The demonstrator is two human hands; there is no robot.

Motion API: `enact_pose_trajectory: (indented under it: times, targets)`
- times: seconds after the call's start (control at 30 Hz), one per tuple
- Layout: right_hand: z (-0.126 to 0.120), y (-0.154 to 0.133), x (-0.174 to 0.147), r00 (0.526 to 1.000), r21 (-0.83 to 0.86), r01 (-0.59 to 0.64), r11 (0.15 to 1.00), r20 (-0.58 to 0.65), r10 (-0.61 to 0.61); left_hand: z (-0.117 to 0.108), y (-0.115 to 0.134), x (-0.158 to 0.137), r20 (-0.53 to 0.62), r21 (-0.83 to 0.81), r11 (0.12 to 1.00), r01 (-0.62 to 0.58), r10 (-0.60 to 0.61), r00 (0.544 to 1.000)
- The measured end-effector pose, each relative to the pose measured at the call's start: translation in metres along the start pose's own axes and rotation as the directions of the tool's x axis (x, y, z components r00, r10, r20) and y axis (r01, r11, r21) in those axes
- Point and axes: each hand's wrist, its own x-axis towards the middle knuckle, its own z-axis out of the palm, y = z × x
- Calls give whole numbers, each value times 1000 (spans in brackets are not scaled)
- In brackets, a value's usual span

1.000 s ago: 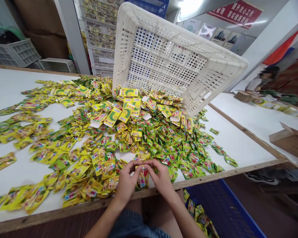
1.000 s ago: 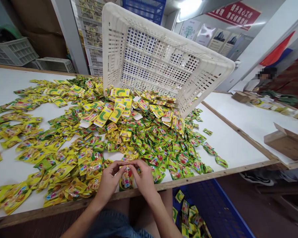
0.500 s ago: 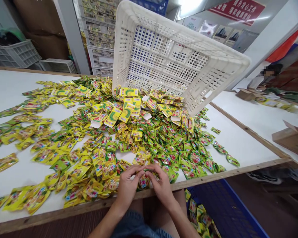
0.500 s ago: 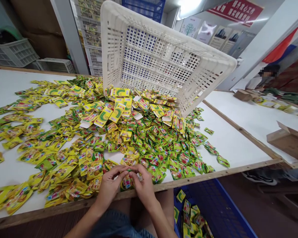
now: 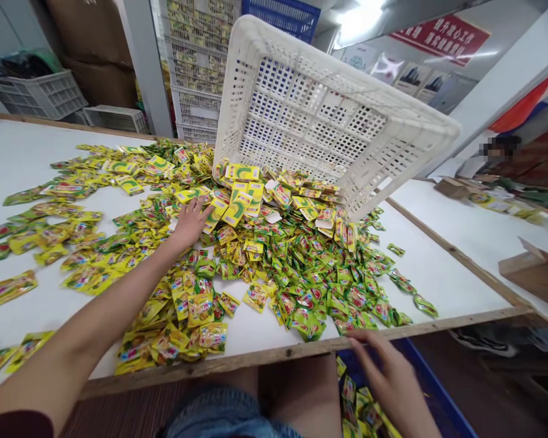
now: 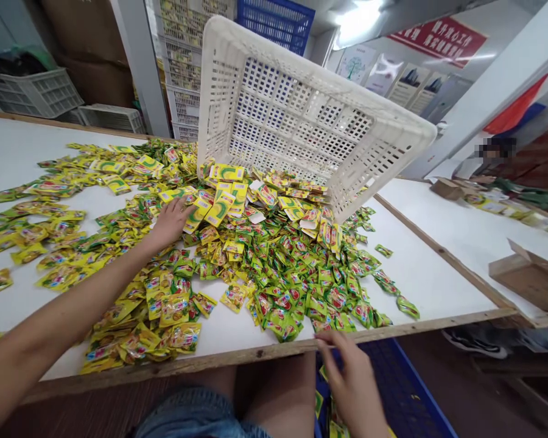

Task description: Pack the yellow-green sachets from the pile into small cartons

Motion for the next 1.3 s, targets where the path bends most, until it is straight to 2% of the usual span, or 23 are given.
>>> enact_pose_trajectory:
  times: [0.1, 0.2, 0.3, 0.37, 0.43, 0.47, 0.5, 0.53, 0.6, 0.67, 0.7, 0.77, 0.83, 0.87, 0.93, 1.0, 1.07, 1.13, 1.17, 1.23, 1.3]
  targets:
    - [40, -41, 16, 990, 144, 100, 984, 88, -114, 10, -20, 16, 99, -3, 982, -189, 189, 977]
    - [67, -72, 31, 971, 267, 135, 954, 155, -181, 10, -26, 26, 111, -43, 968, -248, 252, 961]
    - [82, -88, 41, 968, 341, 134, 930, 156, -197, 3, -21, 35, 77, -93, 957, -276, 284, 956]
    - [90, -93, 46, 972, 367, 149, 918, 119, -205, -5, -13, 36, 30, -117, 955, -273, 278, 960]
    - [97, -97, 50, 973, 380, 169, 910, 85, -216, -16, -2, 30, -66, -167, 961, -220, 212, 975]
    - [102, -99, 52, 972, 383, 178, 906, 74, -223, -24, 5, 24, -128, -220, 959, -178, 152, 980]
    - [107, -101, 56, 970, 386, 189, 903, 69, -232, -32, 12, 16, -228, -368, 924, -105, 20, 974]
    - [113, -103, 60, 967, 384, 202, 901, 70, -247, -41, 19, 6, -273, -539, 840, -67, -99, 957]
    - [126, -111, 73, 950, 359, 255, 898, 79, -301, -58, 33, -18, -282, -817, 571, -81, -272, 920]
    - [141, -120, 89, 916, 288, 349, 892, 98, -390, -73, 46, -46, -211, -954, 288, -88, -430, 878]
    - [149, -126, 99, 893, 239, 401, 885, 115, -435, -78, 52, -60, -134, -987, 145, -71, -491, 861]
    - [163, -136, 116, 850, 154, 483, 862, 154, -504, -85, 63, -88, 95, -993, -110, 46, -495, 864]
    - [174, -143, 130, 826, 138, 518, 844, 179, -535, -88, 71, -112, 273, -945, -295, 144, -465, 842]
    - [177, -145, 135, 822, 152, 519, 841, 181, -540, -89, 74, -122, 349, -913, -364, 188, -452, 821]
    - [177, -145, 140, 831, 196, 501, 843, 164, -532, -88, 78, -139, 456, -859, -448, 250, -444, 771]
    - [173, -140, 138, 864, 243, 452, 858, 119, -489, -85, 79, -152, 535, -823, -464, 329, -437, 723]
    - [165, -132, 131, 922, 334, 343, 878, 59, -383, -80, 80, -160, 605, -794, -388, 468, -439, 664]
    - [159, -123, 122, 971, 469, 193, 862, 35, -236, -75, 81, -163, 655, -746, -208, 633, -403, 639]
    - [156, -118, 117, 984, 533, 121, 837, 44, -171, -72, 83, -163, 672, -717, -89, 691, -352, 652]
    - [153, -108, 109, 993, 629, 17, 777, 79, -86, -66, 88, -159, 698, -673, 153, 724, -193, 690]
    - [151, -101, 102, 994, 691, -47, 722, 104, -36, -61, 96, -153, 706, -652, 318, 688, -76, 705]
